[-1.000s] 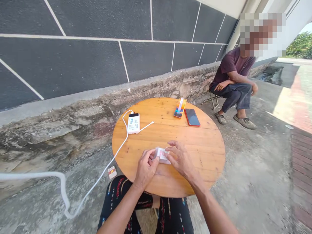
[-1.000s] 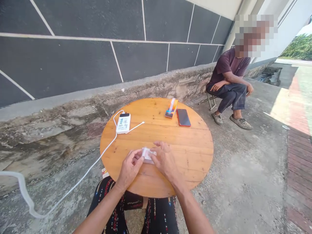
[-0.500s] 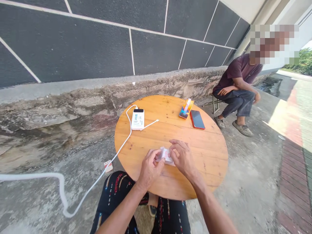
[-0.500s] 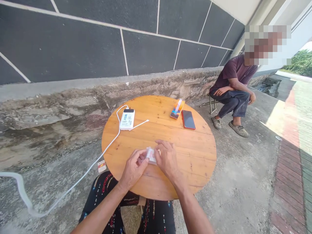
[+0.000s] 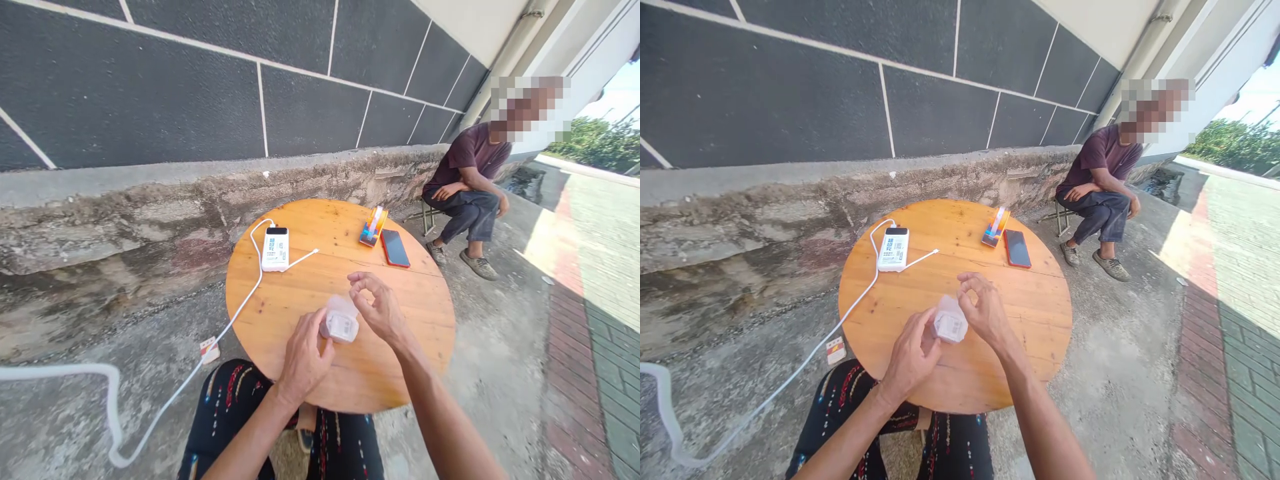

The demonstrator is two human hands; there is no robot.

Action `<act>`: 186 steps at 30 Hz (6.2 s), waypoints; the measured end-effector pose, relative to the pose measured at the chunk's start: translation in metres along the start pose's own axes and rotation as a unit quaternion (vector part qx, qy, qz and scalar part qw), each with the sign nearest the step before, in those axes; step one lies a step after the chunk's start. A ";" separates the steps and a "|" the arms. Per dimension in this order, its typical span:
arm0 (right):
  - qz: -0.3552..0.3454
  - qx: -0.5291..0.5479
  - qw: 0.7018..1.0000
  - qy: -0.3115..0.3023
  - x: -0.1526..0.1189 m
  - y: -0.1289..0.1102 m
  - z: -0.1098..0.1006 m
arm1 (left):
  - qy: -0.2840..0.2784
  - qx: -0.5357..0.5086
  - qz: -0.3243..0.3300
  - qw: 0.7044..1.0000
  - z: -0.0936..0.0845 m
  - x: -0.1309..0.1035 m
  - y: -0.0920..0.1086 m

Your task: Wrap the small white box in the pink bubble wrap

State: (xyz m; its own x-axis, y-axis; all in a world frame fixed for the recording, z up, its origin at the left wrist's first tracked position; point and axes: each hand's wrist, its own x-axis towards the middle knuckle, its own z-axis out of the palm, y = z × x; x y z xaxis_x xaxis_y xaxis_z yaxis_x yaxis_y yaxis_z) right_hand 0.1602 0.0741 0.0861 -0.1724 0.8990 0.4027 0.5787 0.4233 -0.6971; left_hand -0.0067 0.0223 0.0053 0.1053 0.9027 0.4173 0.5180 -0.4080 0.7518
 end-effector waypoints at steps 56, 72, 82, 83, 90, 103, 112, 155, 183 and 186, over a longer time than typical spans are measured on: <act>0.077 -0.238 0.967 0.039 -0.086 0.029 -0.039 | -0.037 0.059 -0.139 0.988 -0.042 0.018 0.006; -0.100 -0.167 0.967 -0.167 -0.087 -0.021 -0.026 | -0.241 0.213 0.132 0.938 -0.045 0.066 0.066; -0.067 -0.155 0.955 -0.242 -0.137 -0.018 -0.017 | -0.205 0.263 0.023 0.942 -0.061 0.021 0.004; -0.057 -0.150 0.961 -0.227 -0.135 -0.016 -0.018 | -0.198 0.257 0.023 0.945 -0.060 0.016 0.000; -0.024 -0.200 0.975 -0.096 -0.084 -0.003 0.010 | -0.163 0.256 0.030 0.952 -0.054 -0.007 -0.007; 0.109 -0.264 0.956 0.065 -0.099 0.095 -0.064 | -0.139 0.283 0.012 0.949 -0.048 -0.013 -0.006; 0.011 -0.279 0.957 -0.072 -0.110 0.029 -0.003 | -0.122 0.313 0.022 0.942 -0.031 0.002 -0.006; 0.066 -0.312 0.948 -0.012 -0.102 0.032 0.006 | -0.134 0.248 0.084 0.956 -0.015 0.030 -0.024; -0.040 -0.282 0.954 -0.097 -0.051 0.047 0.030 | -0.199 0.215 0.115 0.949 -0.003 0.060 -0.016; -0.022 -0.295 0.952 -0.079 -0.059 0.058 0.024 | -0.205 0.200 0.130 0.949 -0.011 0.060 -0.025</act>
State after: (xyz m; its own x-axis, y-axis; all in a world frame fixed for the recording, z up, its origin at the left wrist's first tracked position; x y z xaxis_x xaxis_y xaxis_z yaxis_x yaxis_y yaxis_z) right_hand 0.1853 0.0486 0.0078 -0.2979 0.9069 0.2980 0.9071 0.3662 -0.2077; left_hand -0.0226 0.0847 0.0175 0.5535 0.7889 0.2670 0.7009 -0.6144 0.3624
